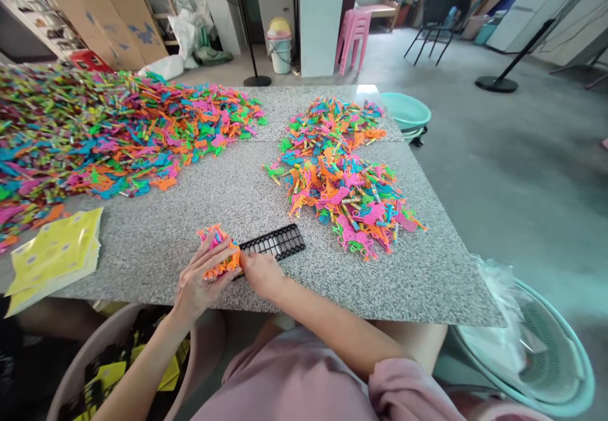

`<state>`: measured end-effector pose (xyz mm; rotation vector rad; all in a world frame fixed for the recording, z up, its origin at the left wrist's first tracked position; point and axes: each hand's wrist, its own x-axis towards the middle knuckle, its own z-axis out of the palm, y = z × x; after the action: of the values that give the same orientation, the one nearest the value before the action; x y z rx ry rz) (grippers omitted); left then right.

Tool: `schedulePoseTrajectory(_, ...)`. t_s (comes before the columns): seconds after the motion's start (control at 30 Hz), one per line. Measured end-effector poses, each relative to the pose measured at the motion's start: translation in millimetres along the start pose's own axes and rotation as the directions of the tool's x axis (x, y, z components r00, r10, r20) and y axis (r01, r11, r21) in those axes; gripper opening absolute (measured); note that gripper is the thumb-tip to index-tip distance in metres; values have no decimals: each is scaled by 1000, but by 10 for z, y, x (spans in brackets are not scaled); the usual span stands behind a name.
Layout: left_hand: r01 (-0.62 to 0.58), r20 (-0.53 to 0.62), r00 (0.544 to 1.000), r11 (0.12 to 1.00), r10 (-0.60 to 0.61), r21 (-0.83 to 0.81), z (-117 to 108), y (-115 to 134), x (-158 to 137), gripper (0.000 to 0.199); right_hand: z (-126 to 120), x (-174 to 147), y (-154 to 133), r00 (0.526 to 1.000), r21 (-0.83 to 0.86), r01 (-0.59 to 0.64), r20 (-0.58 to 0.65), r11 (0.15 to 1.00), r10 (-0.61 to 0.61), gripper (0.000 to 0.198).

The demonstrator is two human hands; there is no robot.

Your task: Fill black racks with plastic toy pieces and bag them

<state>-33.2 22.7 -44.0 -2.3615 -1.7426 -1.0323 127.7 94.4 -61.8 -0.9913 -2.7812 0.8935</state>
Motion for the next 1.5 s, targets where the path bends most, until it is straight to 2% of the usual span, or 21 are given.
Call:
schedulePoseTrajectory(0.07, 0, -45, 999, 1000, 0, 0, 42, -15, -16, 29, -122, -31, 213, 996, -24, 58, -61, 998, -59, 30)
schedulePoseTrajectory(0.1, -8, -45, 999, 1000, 8, -1, 60, -24, -24, 28, -224, -26, 358, 992, -75, 34, -122, 997, -43, 33)
schedulePoseTrajectory(0.17, -27, -30, 999, 1000, 27, 1, 90, -43, -38, 28, -483, 36, 673, 960, -236, -111, -276, 965, 43, 44)
schedulePoseTrajectory(0.23, -37, -22, 999, 999, 37, 10, 108, -59, -49, 27, -747, 159, 949, 952, -419, -162, -304, 893, 30, 49)
schedulePoseTrajectory(0.3, -36, -18, 999, 999, 37, 17, 114, -69, -57, 28, -934, 314, 1118, 975, -556, -89, -219, 826, -43, 44)
schedulePoseTrajectory(0.37, -33, -18, 999, 999, 33, 18, 105, -69, -58, 29, -1012, 462, 1168, 988, -610, -32, -138, 792, -66, 36)
schedulePoseTrajectory(0.5, -49, -10, 999, 999, 49, 21, 43, -64, -27, 28, -961, 615, 1046, 997, -602, -35, -70, 797, -9, 24)
schedulePoseTrajectory(0.6, -80, 19, 997, 997, 80, 14, -8, -83, 9, 25, -966, 621, 947, 998, -568, 55, 18, 821, -54, 21)
schedulePoseTrajectory(0.67, -83, 33, 996, 997, 83, 1, -29, -101, 25, 25, -1055, 627, 933, 985, -475, 158, 142, 866, -102, 26)
schedulePoseTrajectory(0.73, -73, 39, 997, 997, 73, -15, -39, -108, 34, 26, -1176, 659, 957, 958, -362, 233, 244, 903, -149, 44)
schedulePoseTrajectory(0.77, -65, 38, 997, 998, 66, -23, -42, -106, 36, 26, -1225, 686, 974, 950, -343, 251, 264, 905, -163, 49)
schedulePoseTrajectory(0.83, -46, 40, 998, 998, 48, -40, -45, -92, 39, 25, -1257, 750, 1000, 953, -421, 273, 240, 865, -184, 41)
schedulePoseTrajectory(0.93, -22, 51, 998, 998, 24, -53, -47, -64, 45, 25, -1147, 834, 1003, 945, -610, 325, 241, 722, -221, 21)
schedulePoseTrajectory(1.0, -23, 51, 998, 998, 25, -56, -45, -52, 46, 25, -1058, 857, 1007, 928, -645, 370, 297, 669, -226, 22)
schedulePoseTrajectory(1.07, -26, 47, 998, 998, 29, -54, -38, -49, 41, 25, -1018, 840, 1031, 926, -635, 370, 308, 678, -217, 23)
schedulePoseTrajectory(1.13, -24, 40, 999, 998, 26, -49, -24, -53, 29, 24, -998, 787, 1049, 948, -588, 316, 215, 745, -233, 22)
schedulePoseTrajectory(1.2, -22, 35, 999, 999, 23, -45, -6, -63, 14, 24, -913, 713, 1013, 976, -427, 208, 31, 880, -216, 19)
schedulePoseTrajectory(1.27, -25, 31, 999, 999, 26, -39, 10, -76, 3, 25, -708, 648, 895, 984, -124, 88, -145, 988, -106, 20)
schedulePoseTrajectory(1.37, -33, 33, 999, 999, 34, -23, 19, -89, 1, 24, -266, 611, 630, 973, 280, 24, -226, 960, 42, 18)
schedulePoseTrajectory(1.43, -35, 35, 999, 999, 35, -15, 15, -89, 4, 24, -34, 622, 480, 976, 347, 38, -216, 937, 41, 12)
schedulePoseTrajectory(1.5, -33, 40, 999, 999, 33, -11, 11, -83, 3, 23, 64, 637, 391, 983, 288, 39, -184, 957, 15, 12)
